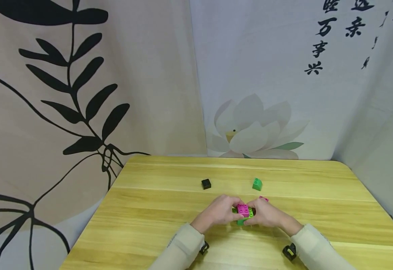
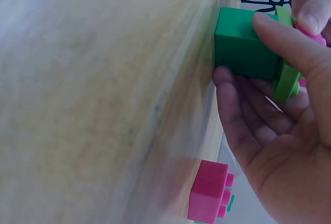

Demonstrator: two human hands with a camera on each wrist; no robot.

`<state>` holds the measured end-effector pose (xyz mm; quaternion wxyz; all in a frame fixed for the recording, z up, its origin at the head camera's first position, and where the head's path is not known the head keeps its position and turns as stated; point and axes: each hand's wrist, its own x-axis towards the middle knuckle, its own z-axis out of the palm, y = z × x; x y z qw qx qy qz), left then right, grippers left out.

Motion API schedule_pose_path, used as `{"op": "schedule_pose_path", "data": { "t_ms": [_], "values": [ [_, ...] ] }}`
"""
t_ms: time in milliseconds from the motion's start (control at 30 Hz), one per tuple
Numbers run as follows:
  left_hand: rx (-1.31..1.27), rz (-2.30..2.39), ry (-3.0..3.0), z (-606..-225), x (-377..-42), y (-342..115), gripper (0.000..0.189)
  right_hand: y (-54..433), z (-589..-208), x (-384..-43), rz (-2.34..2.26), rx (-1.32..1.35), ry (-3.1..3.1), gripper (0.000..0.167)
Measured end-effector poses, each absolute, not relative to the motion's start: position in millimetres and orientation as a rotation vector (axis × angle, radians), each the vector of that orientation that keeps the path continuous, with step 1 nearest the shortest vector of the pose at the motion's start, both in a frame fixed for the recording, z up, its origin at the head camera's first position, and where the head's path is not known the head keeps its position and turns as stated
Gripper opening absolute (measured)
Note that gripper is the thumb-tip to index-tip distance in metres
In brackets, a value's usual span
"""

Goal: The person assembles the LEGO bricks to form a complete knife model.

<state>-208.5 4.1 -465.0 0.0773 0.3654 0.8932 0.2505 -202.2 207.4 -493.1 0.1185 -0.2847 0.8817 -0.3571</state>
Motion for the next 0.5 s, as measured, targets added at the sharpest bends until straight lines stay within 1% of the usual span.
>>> {"op": "schedule_pose_path", "data": {
  "t_ms": [500],
  "values": [
    [1.158, 0.624, 2.769, -463.8, -204.6, 5.2, 0.025, 206.8, -493.6, -201.4, -1.051, -0.852, 2.568, 0.018]
  ]
}}
